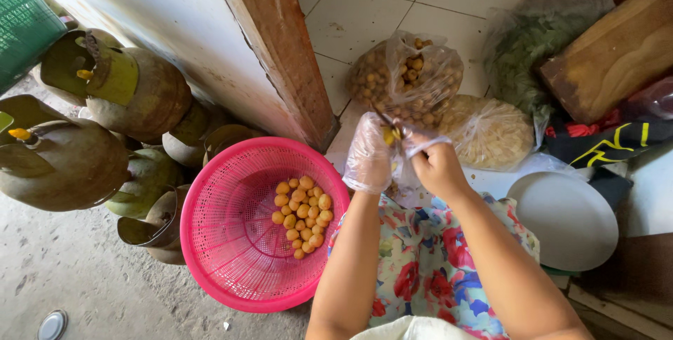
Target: The person sits on the floor and peels small round fruits one by one using a knife. The peeled fruits are placed into a pink basket while the peels fall onto the floor.
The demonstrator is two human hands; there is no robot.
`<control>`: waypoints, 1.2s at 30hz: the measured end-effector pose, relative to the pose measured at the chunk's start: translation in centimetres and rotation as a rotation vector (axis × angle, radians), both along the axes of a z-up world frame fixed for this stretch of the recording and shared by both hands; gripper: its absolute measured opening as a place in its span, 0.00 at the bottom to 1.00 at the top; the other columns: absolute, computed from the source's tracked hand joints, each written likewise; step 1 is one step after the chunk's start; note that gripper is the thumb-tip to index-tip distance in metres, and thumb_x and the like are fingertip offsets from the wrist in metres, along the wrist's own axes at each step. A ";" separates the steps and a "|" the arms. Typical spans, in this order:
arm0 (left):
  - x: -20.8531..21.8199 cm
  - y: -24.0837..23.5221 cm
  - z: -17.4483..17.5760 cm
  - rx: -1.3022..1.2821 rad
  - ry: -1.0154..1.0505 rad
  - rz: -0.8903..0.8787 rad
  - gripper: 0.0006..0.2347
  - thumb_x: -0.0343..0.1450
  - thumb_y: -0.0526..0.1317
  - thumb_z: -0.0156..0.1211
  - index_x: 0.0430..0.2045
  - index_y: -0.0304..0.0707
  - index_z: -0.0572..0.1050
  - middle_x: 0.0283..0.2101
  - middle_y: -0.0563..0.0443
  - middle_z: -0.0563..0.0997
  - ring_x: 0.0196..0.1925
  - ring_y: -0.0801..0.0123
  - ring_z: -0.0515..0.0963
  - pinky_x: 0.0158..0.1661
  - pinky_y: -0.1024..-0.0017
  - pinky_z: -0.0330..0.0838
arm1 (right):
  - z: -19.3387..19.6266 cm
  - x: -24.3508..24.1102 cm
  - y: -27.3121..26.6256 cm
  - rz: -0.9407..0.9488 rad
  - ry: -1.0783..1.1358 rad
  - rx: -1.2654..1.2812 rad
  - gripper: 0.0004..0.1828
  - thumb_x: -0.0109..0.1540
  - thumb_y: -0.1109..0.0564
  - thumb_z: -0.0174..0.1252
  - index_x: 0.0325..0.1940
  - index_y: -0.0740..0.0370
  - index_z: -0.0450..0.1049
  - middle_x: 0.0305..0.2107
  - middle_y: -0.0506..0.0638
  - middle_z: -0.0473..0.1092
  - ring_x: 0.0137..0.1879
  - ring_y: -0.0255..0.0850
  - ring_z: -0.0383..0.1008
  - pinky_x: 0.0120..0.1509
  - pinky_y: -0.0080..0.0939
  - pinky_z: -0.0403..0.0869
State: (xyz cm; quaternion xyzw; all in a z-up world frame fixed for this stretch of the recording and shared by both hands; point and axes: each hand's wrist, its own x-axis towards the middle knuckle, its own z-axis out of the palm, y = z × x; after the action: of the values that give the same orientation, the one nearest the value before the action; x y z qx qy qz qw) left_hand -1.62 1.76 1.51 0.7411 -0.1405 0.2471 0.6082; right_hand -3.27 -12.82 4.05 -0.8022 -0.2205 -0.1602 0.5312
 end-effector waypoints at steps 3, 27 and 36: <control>0.4 0.1 -0.1 -0.452 0.162 -0.210 0.04 0.74 0.31 0.49 0.39 0.38 0.70 0.35 0.49 0.73 0.33 0.70 0.75 0.33 0.71 0.71 | -0.9 -1.0 -0.2 -0.075 0.290 -0.128 0.16 0.64 0.62 0.54 0.55 0.63 0.79 0.22 0.60 0.71 0.27 0.39 0.65 0.33 0.42 0.68; 0.7 -1.0 1.5 -1.000 0.419 -0.711 0.08 0.79 0.38 0.55 0.46 0.32 0.74 0.42 0.51 0.77 0.43 0.69 0.74 0.46 0.70 0.70 | -1.0 0.7 -1.0 -0.085 0.185 0.127 0.15 0.68 0.60 0.54 0.58 0.66 0.76 0.22 0.45 0.63 0.29 0.30 0.57 0.32 0.36 0.61; 1.3 -0.4 0.4 0.381 -0.232 0.187 0.16 0.71 0.31 0.58 0.54 0.35 0.70 0.47 0.44 0.76 0.47 0.53 0.77 0.47 0.64 0.72 | 1.3 -1.2 0.4 -0.022 -0.043 -0.025 0.21 0.65 0.67 0.52 0.63 0.65 0.73 0.47 0.61 0.76 0.46 0.46 0.78 0.51 0.38 0.73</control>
State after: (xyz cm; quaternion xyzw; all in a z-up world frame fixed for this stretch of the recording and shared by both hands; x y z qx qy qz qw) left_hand -0.33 1.33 1.88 0.8189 -0.1842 0.3550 0.4116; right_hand -4.44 -12.45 5.39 -0.8076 -0.2251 -0.1807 0.5142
